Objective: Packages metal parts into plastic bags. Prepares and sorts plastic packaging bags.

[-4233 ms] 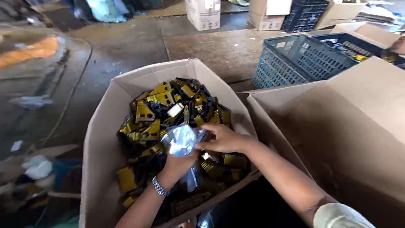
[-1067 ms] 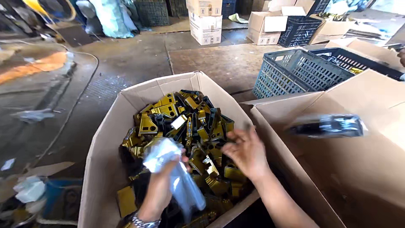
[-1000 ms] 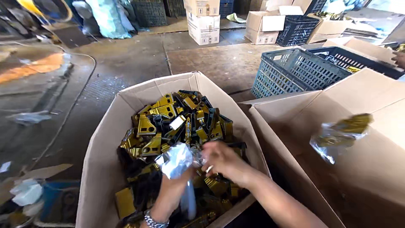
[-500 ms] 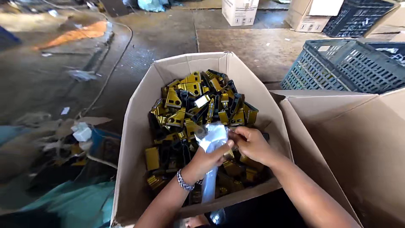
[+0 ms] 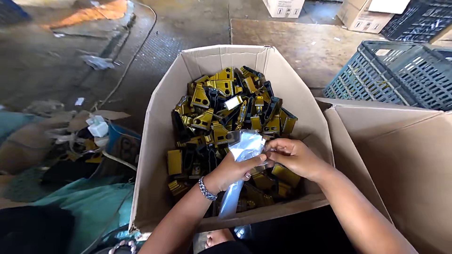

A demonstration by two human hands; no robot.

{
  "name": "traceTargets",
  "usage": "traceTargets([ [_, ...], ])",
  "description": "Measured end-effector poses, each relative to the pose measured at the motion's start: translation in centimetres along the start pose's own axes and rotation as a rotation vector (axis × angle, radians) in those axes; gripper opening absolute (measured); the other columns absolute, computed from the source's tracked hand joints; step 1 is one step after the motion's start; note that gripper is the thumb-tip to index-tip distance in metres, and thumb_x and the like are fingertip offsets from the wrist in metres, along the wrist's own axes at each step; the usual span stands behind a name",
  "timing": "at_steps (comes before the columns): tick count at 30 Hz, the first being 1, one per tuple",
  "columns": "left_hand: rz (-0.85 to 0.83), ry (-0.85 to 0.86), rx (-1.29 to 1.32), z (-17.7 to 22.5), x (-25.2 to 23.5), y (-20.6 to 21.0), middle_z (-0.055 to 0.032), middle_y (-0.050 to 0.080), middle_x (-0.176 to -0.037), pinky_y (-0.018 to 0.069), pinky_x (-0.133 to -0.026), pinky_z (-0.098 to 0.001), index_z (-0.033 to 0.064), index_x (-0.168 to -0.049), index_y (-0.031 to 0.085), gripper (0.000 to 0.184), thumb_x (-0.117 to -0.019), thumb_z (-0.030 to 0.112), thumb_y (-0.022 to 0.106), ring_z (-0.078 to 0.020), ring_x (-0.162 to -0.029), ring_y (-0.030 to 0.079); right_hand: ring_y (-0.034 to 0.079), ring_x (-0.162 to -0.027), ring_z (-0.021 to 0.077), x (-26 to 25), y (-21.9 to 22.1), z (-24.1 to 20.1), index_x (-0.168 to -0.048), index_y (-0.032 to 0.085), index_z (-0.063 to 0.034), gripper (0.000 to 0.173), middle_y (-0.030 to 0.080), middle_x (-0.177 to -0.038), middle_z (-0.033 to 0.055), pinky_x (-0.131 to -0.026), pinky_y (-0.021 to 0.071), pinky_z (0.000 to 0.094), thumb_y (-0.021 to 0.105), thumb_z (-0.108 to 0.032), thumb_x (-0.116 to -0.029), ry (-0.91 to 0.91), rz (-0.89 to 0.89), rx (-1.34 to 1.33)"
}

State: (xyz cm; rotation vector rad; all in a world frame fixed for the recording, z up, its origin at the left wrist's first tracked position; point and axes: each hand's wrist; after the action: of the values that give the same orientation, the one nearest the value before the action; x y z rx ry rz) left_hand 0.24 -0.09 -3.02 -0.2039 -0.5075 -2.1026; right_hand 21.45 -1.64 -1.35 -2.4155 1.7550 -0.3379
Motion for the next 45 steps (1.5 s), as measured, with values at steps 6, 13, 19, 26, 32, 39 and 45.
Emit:
traceTargets([
  [6, -0.038, -0.03, -0.076, 0.0, -0.1, -0.1, 0.0088, 0.056, -0.066, 0.0421, -0.046, -0.0141, 0.0132, -0.111, 0.059, 0.016, -0.097, 0.014, 0.066, 0.001, -0.048, 0.047, 0.067, -0.068, 0.0036, -0.4, -0.1, -0.2, -0.097, 0.067, -0.0005, 0.014, 0.068, -0.079, -0.0022, -0.069, 0.0595, 0.0215, 0.06, -0.012, -0.1016, 0.12, -0.048, -0.019],
  [13, 0.537, 0.543, -0.481, 0.6, -0.8, -6.2, -0.0035, 0.069, -0.097, 0.0583, -0.074, -0.0276, 0.0038, -0.138, 0.054, 0.041, -0.1023, 0.021, 0.061, -0.0082, -0.078, 0.067, 0.048, -0.043, 0.0033, -2.7, -0.8, -1.6, -0.073, 0.053, -0.0095, 0.033, 0.054, -0.056, -0.0029, -0.044, 0.044, 0.0185, 0.085, -0.008, -0.0804, 0.179, 0.126, -0.058],
  [19, 0.314, 0.525, -0.12, 0.3, -0.3, -3.0, 0.0064, 0.069, -0.084, 0.0598, -0.072, -0.024, 0.0088, -0.111, 0.065, 0.04, -0.0748, 0.003, 0.081, -0.0044, -0.076, 0.067, 0.051, -0.06, 0.0035, -5.8, 0.7, -3.5, -0.075, 0.062, -0.0042, 0.03, 0.057, -0.067, -0.0006, -0.057, 0.0434, 0.023, 0.085, -0.023, -0.0809, -0.119, -0.209, 0.28],
  [26, 0.852, 0.676, -0.242, -0.7, -2.1, -8.4, -0.0014, 0.068, -0.104, 0.0589, -0.076, -0.0254, -0.0015, -0.131, 0.053, 0.048, -0.0847, -0.002, 0.066, -0.0072, -0.089, 0.068, 0.033, -0.144, 0.0487, -10.9, 3.8, 4.8, -0.143, 0.052, 0.0029, 0.083, 0.025, -0.162, 0.0269, -0.112, 0.0344, 0.0661, 0.077, -0.053, -0.087, 0.452, -0.134, 0.631],
  [32, 0.88, 0.751, -0.238, -0.8, -2.5, -7.6, 0.0026, 0.069, -0.098, 0.0589, -0.079, -0.0233, -0.0016, -0.122, 0.057, 0.043, -0.0831, 0.005, 0.075, -0.0028, -0.085, 0.067, 0.047, -0.136, 0.0399, -9.0, 2.8, 2.4, -0.139, 0.056, -0.0007, 0.062, 0.045, -0.151, 0.0226, -0.11, 0.0415, 0.0575, 0.08, -0.017, -0.0839, 0.25, -0.02, 0.59],
  [39, 0.78, 0.748, -0.306, -2.0, -3.5, -6.8, -0.0003, 0.07, -0.098, 0.0584, -0.083, -0.0229, -0.0044, -0.117, 0.061, 0.037, -0.0844, 0.004, 0.075, -0.0022, -0.088, 0.068, 0.064, -0.089, 0.0154, -4.0, -1.3, -0.5, -0.123, 0.064, 0.0004, 0.051, 0.067, -0.108, 0.0128, -0.08, 0.0547, 0.032, 0.086, -0.018, -0.0806, 0.211, 0.09, 0.249],
  [45, 0.749, 0.84, -0.345, -2.5, -3.6, -5.0, -0.0057, 0.073, -0.1, 0.0581, -0.088, -0.0218, -0.012, -0.115, 0.061, 0.035, -0.0866, 0.005, 0.075, -0.0029, -0.092, 0.069, 0.069, -0.103, 0.0158, -0.7, -3.4, 0.0, -0.126, 0.05, -0.0067, 0.056, 0.068, -0.113, 0.0029, -0.087, 0.0614, 0.0366, 0.076, -0.024, -0.0801, -0.216, 0.445, -0.503],
])
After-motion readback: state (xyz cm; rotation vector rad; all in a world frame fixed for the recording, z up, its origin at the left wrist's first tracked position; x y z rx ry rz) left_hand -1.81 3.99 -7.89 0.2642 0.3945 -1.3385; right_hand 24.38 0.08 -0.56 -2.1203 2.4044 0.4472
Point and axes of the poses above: each hand's wrist, its own x-axis away from the middle knuckle, its own y-axis out of the palm, z = x × y
